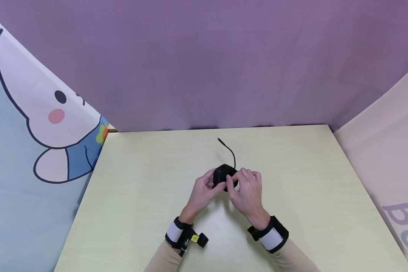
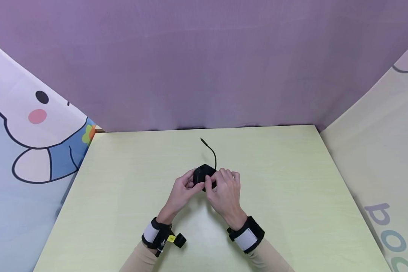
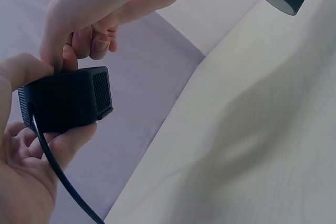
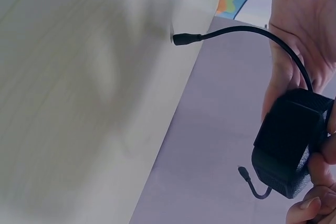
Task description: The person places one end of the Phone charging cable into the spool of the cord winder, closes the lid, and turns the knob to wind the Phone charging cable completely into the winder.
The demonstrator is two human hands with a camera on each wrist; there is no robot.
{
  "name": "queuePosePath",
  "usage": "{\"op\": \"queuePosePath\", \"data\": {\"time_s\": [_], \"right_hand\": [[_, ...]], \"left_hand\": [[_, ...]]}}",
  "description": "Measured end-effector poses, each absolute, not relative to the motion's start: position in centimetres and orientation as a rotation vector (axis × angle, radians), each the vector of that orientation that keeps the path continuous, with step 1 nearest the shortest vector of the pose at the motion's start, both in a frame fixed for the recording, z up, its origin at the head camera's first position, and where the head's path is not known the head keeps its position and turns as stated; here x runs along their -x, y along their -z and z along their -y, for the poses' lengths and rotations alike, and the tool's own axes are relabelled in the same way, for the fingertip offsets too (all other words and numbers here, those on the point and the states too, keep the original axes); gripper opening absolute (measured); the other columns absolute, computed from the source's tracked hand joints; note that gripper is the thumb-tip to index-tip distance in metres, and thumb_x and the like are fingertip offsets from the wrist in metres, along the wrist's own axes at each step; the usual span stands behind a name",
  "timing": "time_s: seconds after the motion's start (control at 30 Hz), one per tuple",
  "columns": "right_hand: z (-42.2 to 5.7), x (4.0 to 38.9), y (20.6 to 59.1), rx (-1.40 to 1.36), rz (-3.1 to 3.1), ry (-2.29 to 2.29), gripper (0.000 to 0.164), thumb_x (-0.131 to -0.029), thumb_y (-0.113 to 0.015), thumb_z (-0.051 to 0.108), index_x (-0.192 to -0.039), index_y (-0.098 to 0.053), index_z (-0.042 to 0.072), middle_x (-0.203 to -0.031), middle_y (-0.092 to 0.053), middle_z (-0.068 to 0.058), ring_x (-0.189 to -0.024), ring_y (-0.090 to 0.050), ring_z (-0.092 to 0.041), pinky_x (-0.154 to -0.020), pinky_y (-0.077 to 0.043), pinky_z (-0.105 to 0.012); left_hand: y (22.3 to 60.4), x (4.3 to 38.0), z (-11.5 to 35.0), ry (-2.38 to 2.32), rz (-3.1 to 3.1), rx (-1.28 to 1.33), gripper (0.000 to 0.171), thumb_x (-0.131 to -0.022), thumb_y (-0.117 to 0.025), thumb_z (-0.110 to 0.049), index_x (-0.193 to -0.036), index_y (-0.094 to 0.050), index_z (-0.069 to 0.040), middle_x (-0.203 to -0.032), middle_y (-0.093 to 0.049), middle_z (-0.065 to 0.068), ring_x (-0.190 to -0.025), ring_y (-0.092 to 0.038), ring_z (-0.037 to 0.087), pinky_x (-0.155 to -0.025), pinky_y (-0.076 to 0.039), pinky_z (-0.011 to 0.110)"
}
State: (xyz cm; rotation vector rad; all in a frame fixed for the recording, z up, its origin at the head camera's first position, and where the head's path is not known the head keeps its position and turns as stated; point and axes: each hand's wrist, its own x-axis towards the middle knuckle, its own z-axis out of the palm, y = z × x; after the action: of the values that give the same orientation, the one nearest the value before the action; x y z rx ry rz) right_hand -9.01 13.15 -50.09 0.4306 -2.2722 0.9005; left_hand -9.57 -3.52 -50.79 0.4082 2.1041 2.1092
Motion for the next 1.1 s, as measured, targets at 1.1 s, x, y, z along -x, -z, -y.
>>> {"op": "queuePosePath", "data": {"time_s": [1.1], "right_hand": [[-14.0,9.6,51.0,-0.644,2.205,-0.842,0.021,-0.099,-0.06,0.025,-0.091,-0.067,0.007,-0.086,-0.059,-0.005,-0.08,-0.058,-0.025,-0.081,-0.041,-0.045]], "left_hand": [[51.4,9.6,3.7,-2.066,-2.163,-0.348,0.045,-0.095,-0.072,-0.008,-0.139,-0.062,-0.002,-0.119,-0.074,0.02,-0.093,-0.075,0.013,-0.079,-0.058,0.022]]}}
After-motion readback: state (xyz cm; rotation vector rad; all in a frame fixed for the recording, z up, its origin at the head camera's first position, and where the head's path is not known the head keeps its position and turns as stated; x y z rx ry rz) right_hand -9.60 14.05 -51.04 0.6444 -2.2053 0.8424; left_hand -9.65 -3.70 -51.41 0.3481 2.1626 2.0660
